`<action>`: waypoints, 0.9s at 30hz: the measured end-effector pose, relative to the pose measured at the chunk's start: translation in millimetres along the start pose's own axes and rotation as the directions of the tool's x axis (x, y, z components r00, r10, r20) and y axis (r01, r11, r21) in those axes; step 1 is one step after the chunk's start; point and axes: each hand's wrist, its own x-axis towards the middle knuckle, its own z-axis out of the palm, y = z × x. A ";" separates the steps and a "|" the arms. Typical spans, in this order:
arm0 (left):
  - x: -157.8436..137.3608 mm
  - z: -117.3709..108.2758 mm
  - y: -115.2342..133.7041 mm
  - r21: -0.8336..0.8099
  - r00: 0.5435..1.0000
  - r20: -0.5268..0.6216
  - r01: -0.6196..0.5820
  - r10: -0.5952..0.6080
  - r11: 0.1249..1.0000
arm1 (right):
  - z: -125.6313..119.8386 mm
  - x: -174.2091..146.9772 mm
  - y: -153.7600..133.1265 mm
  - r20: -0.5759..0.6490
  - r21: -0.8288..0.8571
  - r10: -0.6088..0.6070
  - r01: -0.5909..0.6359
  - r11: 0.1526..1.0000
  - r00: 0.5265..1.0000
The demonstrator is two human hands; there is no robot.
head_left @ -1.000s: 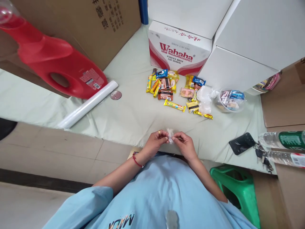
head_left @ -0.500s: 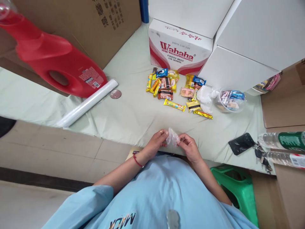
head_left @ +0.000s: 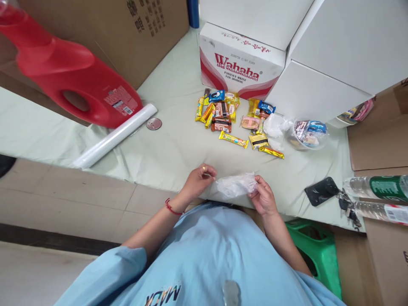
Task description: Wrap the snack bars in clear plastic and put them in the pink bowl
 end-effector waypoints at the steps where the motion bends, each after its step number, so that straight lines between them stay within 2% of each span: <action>1: 1.2 -4.0 3.4 0.021 0.995 -0.097 -0.026 0.028 0.999 | 0.1 -0.8 0.0 0.000 -0.004 -0.018 0.018 1.000 1.000; 2: 1.3 -6.8 7.2 0.006 0.989 -0.145 -0.026 0.026 1.000 | 1.1 -2.0 0.6 0.003 -0.014 -0.051 0.051 0.999 0.999; 3: 0.1 -8.2 11.2 -0.044 0.991 -0.133 0.002 -0.008 0.999 | 2.7 -3.7 1.6 0.008 -0.029 -0.095 0.096 0.995 0.995; 5: -5.3 -5.7 19.4 -0.187 0.991 0.052 0.135 -0.127 0.973 | 7.9 -8.2 4.2 0.037 -0.084 -0.211 0.213 0.973 0.977; 7: -11.9 3.3 26.1 -0.288 0.934 0.277 0.303 -0.223 0.908 | 15.0 -13.8 6.0 0.106 -0.191 -0.324 0.340 0.921 0.940; 9: -16.0 15.6 29.5 -0.349 0.885 0.387 0.401 -0.260 0.847 | 22.7 -19.4 5.5 0.220 -0.342 -0.398 0.452 0.824 0.891; 10: -16.5 21.5 29.6 -0.377 0.882 0.395 0.412 -0.258 0.830 | 26.4 -21.8 4.6 0.281 -0.421 -0.412 0.497 0.759 0.867; 12: -14.8 30.6 26.9 -0.411 0.904 0.354 0.379 -0.238 0.829 | 32.0 -25.2 2.7 0.364 -0.535 -0.418 0.554 0.637 0.832; 14: -11.4 34.3 21.4 -0.420 0.931 0.291 0.331 -0.220 0.845 | 34.0 -25.7 2.5 0.356 -0.579 -0.421 0.550 0.601 0.834; 15: -9.8 34.3 18.3 -0.423 0.938 0.266 0.319 -0.220 0.848 | 33.5 -24.8 3.5 0.309 -0.583 -0.420 0.519 0.625 0.853; 17: -7.9 31.5 12.7 -0.445 0.945 0.227 0.315 -0.235 0.838 | 29.5 -20.9 8.0 0.160 -0.549 -0.386 0.407 0.730 0.909; 19: -8.0 27.6 8.9 -0.472 0.950 0.198 0.309 -0.243 0.826 | 22.9 -15.9 14.5 0.023 -0.457 -0.276 0.256 0.852 0.961; 21: -9.6 24.9 6.6 -0.480 0.957 0.176 0.288 -0.231 0.829 | 16.0 -12.5 20.5 -0.028 -0.380 -0.151 0.129 0.916 0.988; 22: -10.6 24.4 5.7 -0.477 0.961 0.166 0.275 -0.221 0.835 | 13.2 -12.0 22.6 -0.038 -0.383 -0.131 0.107 0.917 0.991; 24: -12.9 25.0 4.4 -0.462 0.968 0.154 0.248 -0.199 0.851 | 9.6 -13.1 23.5 -0.053 -0.489 -0.223 0.170 0.856 0.973; 27: -16.5 27.7 3.2 -0.437 0.973 0.163 0.221 -0.165 0.872 | 9.8 -15.6 17.6 0.034 -0.696 -0.485 0.369 0.616 0.874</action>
